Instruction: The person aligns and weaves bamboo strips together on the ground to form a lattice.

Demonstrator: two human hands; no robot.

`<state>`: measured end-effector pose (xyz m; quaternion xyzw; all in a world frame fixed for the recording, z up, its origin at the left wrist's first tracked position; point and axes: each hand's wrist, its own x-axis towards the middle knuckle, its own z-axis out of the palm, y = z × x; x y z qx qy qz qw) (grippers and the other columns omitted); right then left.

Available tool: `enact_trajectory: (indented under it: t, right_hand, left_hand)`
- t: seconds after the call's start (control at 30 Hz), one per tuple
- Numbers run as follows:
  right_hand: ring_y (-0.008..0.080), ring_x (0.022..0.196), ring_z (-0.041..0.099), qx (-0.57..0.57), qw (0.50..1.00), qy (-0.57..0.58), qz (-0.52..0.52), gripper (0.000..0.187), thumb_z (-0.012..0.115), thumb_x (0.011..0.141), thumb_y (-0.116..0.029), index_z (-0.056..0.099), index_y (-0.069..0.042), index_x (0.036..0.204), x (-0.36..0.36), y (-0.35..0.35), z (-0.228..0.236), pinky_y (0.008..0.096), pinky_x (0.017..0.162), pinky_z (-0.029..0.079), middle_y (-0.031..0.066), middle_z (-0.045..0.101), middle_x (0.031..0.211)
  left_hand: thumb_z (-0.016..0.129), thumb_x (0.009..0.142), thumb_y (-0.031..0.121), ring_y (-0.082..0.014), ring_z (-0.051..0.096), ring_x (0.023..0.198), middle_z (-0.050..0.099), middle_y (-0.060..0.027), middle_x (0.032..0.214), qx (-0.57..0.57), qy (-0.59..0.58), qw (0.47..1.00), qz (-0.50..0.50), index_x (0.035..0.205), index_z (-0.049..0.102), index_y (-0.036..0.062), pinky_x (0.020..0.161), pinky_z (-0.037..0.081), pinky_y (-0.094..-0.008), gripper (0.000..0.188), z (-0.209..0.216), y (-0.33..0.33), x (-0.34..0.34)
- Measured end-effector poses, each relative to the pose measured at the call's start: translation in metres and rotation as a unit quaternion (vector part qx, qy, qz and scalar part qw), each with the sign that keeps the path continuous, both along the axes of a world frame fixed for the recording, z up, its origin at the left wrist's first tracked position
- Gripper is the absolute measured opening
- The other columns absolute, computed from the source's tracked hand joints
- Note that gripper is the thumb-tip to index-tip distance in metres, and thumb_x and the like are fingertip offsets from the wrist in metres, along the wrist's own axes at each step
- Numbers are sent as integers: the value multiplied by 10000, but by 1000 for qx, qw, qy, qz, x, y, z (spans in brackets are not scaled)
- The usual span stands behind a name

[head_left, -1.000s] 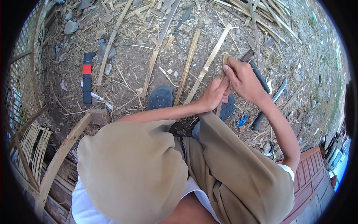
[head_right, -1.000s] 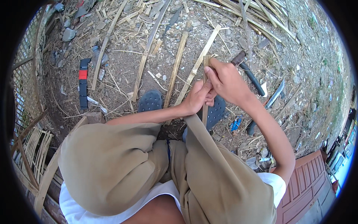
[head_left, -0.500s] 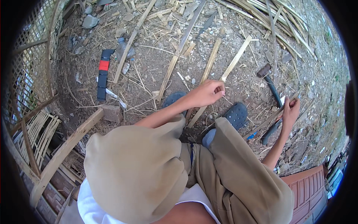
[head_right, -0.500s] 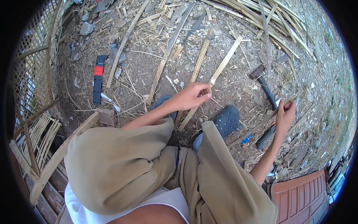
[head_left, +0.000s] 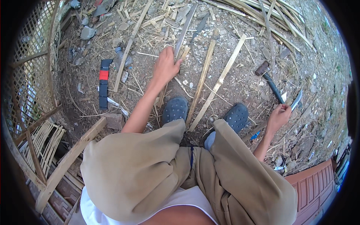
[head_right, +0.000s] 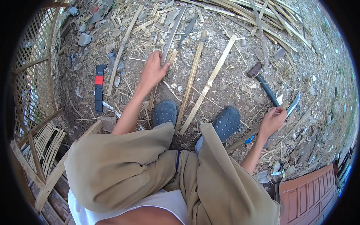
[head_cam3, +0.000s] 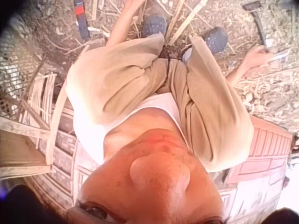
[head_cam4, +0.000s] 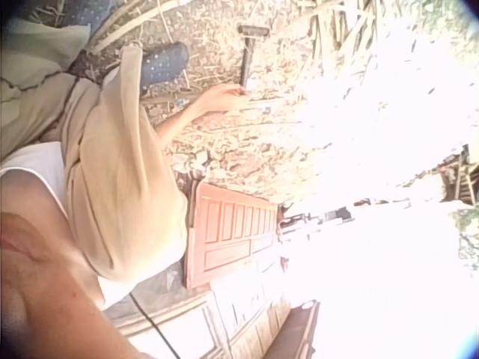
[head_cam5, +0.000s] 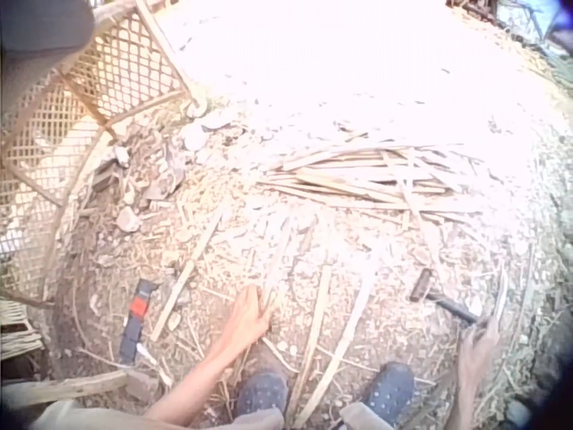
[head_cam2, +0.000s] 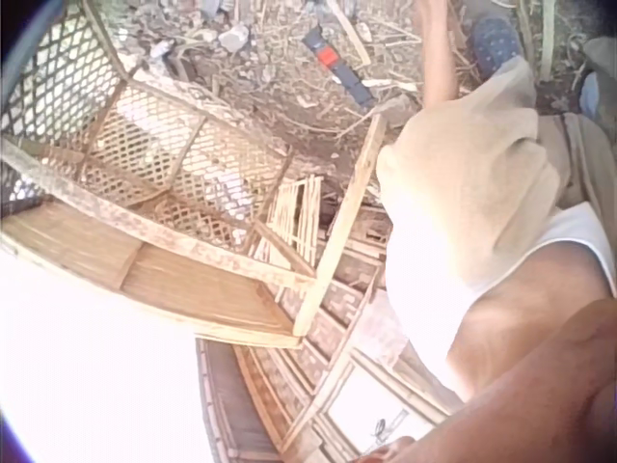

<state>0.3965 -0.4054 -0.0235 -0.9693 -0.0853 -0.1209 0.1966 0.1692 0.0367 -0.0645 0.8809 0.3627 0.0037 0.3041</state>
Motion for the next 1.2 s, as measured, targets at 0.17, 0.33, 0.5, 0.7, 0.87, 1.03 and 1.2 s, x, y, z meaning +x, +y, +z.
enact_trajectory:
  t: [0.17,0.33,0.5,0.7,0.87,1.03,1.2]
  right_hand:
    - [258,689,663,120,947,255,157,97,680,994,-68,648,20,1021,-68,125,-7,403,668,539,130,688,805]
    - [426,748,718,-35,934,286,211,301,721,989,-264,649,28,991,-94,185,-28,529,726,561,229,722,836]
    - [449,725,714,-17,917,341,205,341,740,934,-275,618,43,945,-85,187,-32,533,718,557,259,704,780]
    - [375,658,686,75,915,366,153,291,733,891,-200,556,31,892,-91,170,-22,490,660,534,199,630,690]
    - [196,758,709,266,840,448,153,219,746,924,-99,551,1,925,-100,150,-40,375,656,537,65,612,766]
    - [156,855,648,398,737,515,181,168,711,959,-51,559,-7,1015,-108,167,-34,295,677,526,130,588,1179]
    - [115,823,608,622,512,585,95,296,703,984,-86,531,-37,1221,-111,185,-16,271,757,504,130,652,1192]
  left_hand:
    - [746,927,109,-419,661,960,649,-232,1049,-1,-30,999,21,1122,555,-22,877,535,-506,303,-22,-3,-3]
    - [744,911,101,-338,645,899,637,-191,1002,-15,-66,998,20,1079,592,-34,842,518,-462,264,-24,-6,-12]
    - [737,894,82,-316,607,851,606,-169,958,-10,-67,997,37,1065,591,-39,810,504,-451,255,-5,-19,-33]
    - [737,895,83,-292,588,808,591,-142,909,-8,-65,995,81,1056,596,-28,789,501,-431,241,-1,-23,-62]
    - [740,929,88,-183,649,827,654,-91,938,-88,-88,989,75,1058,601,-4,700,540,-343,210,12,-32,-71]
    - [741,947,78,-155,659,837,663,-86,953,-267,-152,951,38,1129,623,-2,670,552,-295,231,39,-66,-37]
    - [739,953,93,-230,646,845,617,-126,954,-210,-202,949,-119,1154,630,-33,732,553,-369,260,36,-107,1]
